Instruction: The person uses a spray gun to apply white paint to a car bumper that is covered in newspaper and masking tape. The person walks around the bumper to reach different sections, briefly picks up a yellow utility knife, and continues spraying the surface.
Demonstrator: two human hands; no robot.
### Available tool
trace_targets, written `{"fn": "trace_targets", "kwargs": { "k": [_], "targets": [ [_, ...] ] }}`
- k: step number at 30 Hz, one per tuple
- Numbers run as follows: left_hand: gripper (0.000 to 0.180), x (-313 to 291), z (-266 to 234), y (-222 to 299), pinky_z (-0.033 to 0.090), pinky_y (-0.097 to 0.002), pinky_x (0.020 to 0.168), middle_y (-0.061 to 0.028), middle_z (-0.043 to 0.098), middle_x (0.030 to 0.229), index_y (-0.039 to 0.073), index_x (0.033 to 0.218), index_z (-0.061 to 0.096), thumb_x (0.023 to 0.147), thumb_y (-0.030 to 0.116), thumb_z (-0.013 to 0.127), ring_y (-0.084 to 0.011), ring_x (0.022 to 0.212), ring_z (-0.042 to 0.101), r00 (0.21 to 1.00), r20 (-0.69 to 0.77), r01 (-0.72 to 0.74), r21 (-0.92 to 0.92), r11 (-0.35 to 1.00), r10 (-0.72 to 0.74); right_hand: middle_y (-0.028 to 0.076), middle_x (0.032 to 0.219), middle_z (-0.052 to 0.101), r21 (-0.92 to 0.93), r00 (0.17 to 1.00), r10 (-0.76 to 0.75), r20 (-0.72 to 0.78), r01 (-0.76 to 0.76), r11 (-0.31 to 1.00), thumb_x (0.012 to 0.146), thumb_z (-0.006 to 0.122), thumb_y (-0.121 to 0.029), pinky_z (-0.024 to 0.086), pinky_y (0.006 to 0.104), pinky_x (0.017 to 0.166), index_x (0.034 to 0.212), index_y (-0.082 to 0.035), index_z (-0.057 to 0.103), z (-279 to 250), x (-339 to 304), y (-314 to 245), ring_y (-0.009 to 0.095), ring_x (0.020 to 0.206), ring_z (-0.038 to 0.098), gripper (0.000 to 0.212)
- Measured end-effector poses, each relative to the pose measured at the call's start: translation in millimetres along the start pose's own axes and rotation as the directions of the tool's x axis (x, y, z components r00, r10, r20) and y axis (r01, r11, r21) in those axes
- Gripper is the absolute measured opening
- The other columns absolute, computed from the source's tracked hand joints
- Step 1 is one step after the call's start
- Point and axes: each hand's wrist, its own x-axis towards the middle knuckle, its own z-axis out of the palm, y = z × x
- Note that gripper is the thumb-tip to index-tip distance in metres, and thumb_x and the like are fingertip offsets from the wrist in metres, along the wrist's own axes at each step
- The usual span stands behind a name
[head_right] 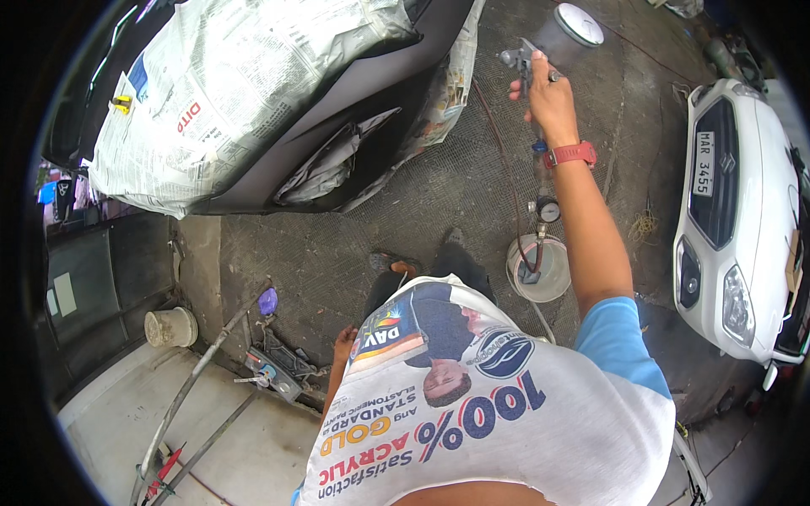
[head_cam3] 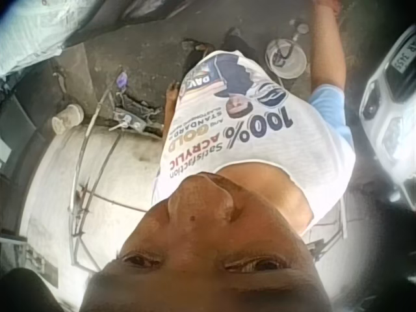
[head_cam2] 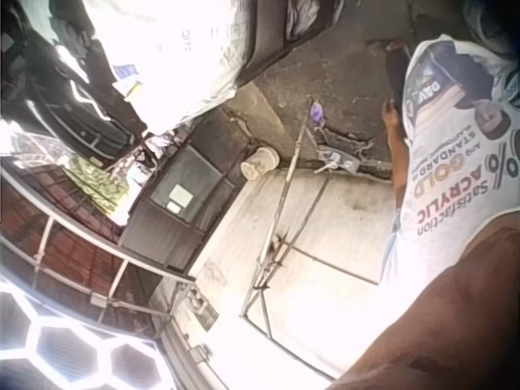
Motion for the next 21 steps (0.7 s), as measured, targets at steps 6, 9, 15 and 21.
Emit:
{"fn": "trace_targets", "kwargs": {
  "k": [6, 9, 15, 21],
  "targets": [
    [0.054, -12.0, -6.8, 33.5, 0.049, -0.0383, 0.107, -0.0202, 0.065, 0.138, -0.002, 0.147, 0.053, 0.104, 0.029, 0.063, -0.0285, 0.126, 0.064, 0.999, -0.026, 0.038, -0.030, 0.999, -0.039, 0.010, 0.085, 0.074, 0.108, 0.977, 0.003, 0.214, -0.027, 0.994, 0.110, 0.040, -0.053, 0.044, 0.0243, 0.043, 0.120, -0.001, 0.068, 35.7, -39.3, -23.0, 0.014, 0.073, 0.072, 0.059],
    [0.054, -2.6, -5.8, 28.3, 0.049, -0.0374, 0.106, -0.0197, 0.065, 0.140, -0.001, 0.147, 0.053, 0.104, 0.029, 0.063, -0.0282, 0.124, 0.065, 0.998, -0.030, 0.056, -0.042, 0.998, -0.057, 0.010, 0.087, 0.074, 0.133, 0.940, -0.033, 0.339, -0.013, 0.991, 0.111, 0.040, -0.052, 0.045, 0.0239, 0.044, 0.129, -0.001, 0.065, 54.5, -63.6, -34.7, 0.013, 0.075, 0.072, 0.060],
    [0.054, -1.2, -4.9, 27.7, 0.049, -0.0375, 0.106, -0.0204, 0.064, 0.141, -0.001, 0.148, 0.053, 0.104, 0.029, 0.063, -0.0284, 0.124, 0.065, 0.997, -0.006, 0.082, -0.073, 0.994, -0.083, 0.007, 0.086, 0.074, 0.116, 0.840, -0.070, 0.537, 0.009, 0.993, 0.111, 0.040, -0.052, 0.047, 0.0220, 0.045, 0.136, -0.002, 0.063, 92.5, -109.7, -59.7, 0.010, 0.073, 0.070, 0.060],
    [0.053, -8.6, -0.9, 28.7, 0.049, -0.0375, 0.107, -0.0216, 0.064, 0.140, -0.001, 0.148, 0.053, 0.104, 0.025, 0.063, -0.0283, 0.127, 0.064, 0.996, -0.006, 0.087, -0.072, 0.994, -0.087, 0.008, 0.085, 0.073, 0.184, 0.725, -0.121, 0.678, -0.009, 0.983, 0.110, 0.040, -0.054, 0.047, 0.0221, 0.044, 0.136, 0.000, 0.063, 117.1, -125.4, -71.6, 0.010, 0.071, 0.069, 0.064]
  ]
}}
